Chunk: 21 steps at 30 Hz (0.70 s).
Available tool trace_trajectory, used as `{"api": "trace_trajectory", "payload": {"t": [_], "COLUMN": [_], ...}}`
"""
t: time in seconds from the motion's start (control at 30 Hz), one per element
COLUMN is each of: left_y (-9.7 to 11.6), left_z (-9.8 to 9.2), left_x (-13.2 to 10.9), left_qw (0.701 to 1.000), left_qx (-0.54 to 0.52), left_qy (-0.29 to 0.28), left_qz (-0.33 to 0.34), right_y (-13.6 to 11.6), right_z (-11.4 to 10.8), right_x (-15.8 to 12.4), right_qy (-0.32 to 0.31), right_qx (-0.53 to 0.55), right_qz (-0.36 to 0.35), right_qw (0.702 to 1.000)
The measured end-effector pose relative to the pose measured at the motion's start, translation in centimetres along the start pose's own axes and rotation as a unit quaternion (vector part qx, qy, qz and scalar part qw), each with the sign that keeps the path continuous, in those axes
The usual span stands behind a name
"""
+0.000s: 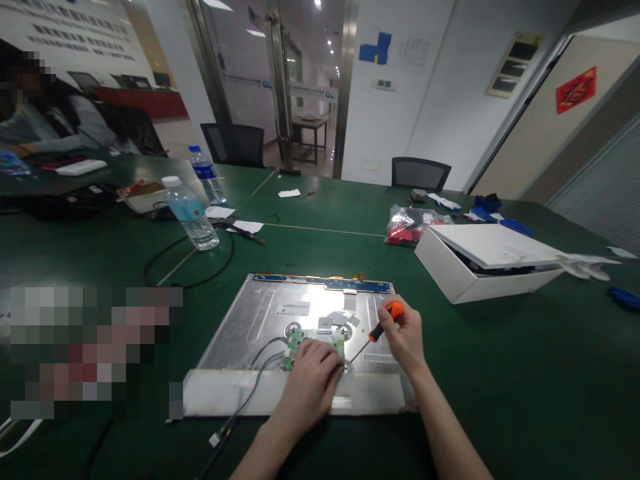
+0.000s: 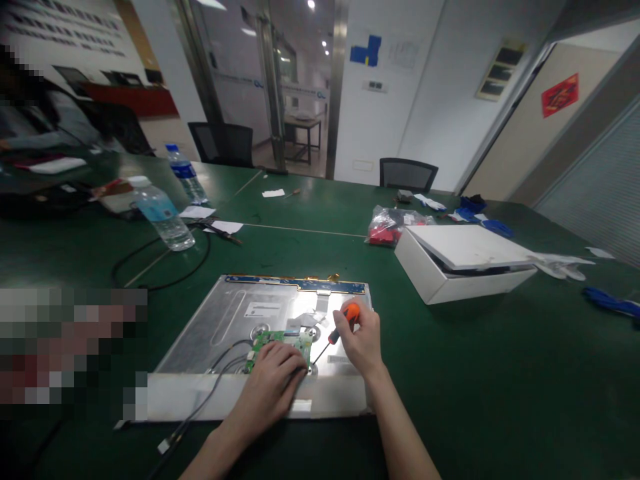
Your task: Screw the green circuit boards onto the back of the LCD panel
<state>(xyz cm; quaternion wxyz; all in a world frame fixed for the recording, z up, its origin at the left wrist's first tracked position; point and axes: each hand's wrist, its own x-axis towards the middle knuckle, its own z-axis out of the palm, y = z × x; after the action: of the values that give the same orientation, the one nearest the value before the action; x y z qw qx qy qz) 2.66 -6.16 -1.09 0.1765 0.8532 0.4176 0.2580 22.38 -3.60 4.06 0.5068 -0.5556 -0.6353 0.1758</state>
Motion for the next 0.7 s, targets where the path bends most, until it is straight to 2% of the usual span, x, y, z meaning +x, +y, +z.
{"api": "trace_trajectory", "payload": {"t": [0.2, 0.43, 0.57, 0.7], "left_y": [-0.1, 0.0, 0.1, 0.2], "left_z": [0.0, 0.0, 0.0, 0.1], "left_x": [-0.2, -0.1, 0.0, 0.0], "left_qw": [1.000, 1.000, 1.000, 1.000], "left_qx": [0.004, 0.003, -0.004, -0.009], "left_qy": [-0.013, 0.004, 0.019, 0.021], "left_qz": [-0.002, 0.005, 0.014, 0.014], "right_y": [-0.7, -0.9, -0.8, -0.9], "right_z": [1.1, 1.5, 1.8, 1.8], "right_x": [-1.1, -1.3, -1.2, -1.3], "right_qy": [-0.001, 0.017, 0.038, 0.034], "right_qx": [0.000, 0.010, 0.019, 0.023], "right_qz": [-0.044, -0.060, -0.095, -0.106], "right_qw": [0.999, 0.998, 0.995, 0.993]}}
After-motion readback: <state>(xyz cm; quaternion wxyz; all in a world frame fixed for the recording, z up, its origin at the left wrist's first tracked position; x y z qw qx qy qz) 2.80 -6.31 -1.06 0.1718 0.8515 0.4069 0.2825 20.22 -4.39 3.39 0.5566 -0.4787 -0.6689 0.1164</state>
